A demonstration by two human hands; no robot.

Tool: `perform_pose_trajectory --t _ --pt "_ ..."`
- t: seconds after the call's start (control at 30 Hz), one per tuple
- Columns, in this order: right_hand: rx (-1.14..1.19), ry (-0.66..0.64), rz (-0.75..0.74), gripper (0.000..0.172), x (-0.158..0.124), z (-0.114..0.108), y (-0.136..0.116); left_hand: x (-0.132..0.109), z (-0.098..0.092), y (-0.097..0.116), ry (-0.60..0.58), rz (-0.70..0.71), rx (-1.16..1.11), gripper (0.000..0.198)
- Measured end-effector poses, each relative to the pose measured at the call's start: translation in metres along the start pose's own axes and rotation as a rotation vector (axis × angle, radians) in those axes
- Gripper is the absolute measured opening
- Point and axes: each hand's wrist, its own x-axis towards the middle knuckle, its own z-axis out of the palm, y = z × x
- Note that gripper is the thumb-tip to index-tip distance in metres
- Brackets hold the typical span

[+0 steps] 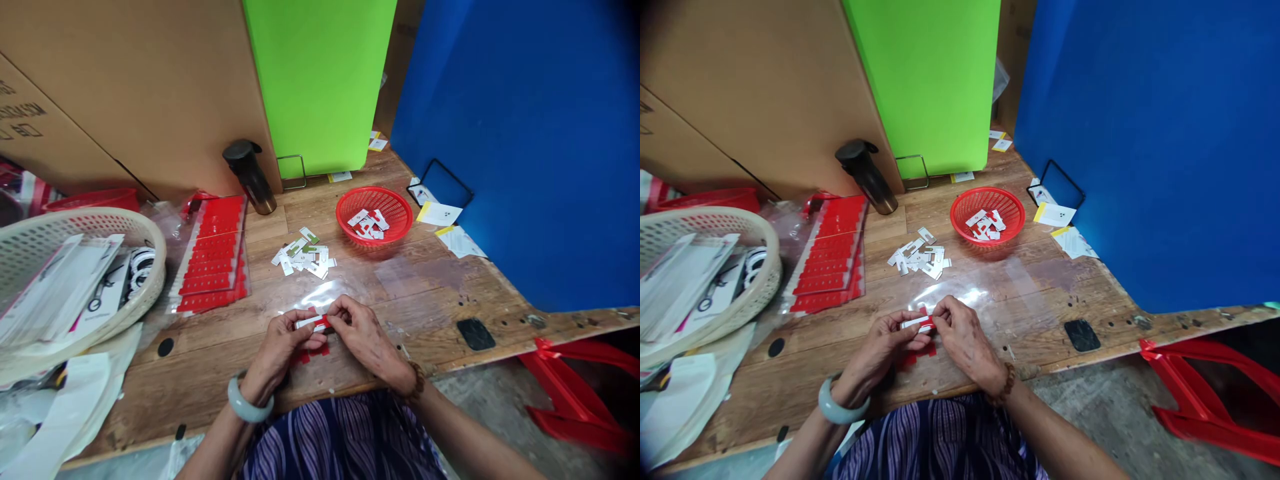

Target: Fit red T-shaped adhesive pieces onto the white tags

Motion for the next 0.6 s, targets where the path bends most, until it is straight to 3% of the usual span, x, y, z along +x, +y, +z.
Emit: perform_pose_trajectory --t 0.6 --pt "-0.066 0.025 -0.041 0.008 0.0014 0.0002 0.0030 -0.0014 0.0029 -0.0034 0.015 0.034 0.006 0.039"
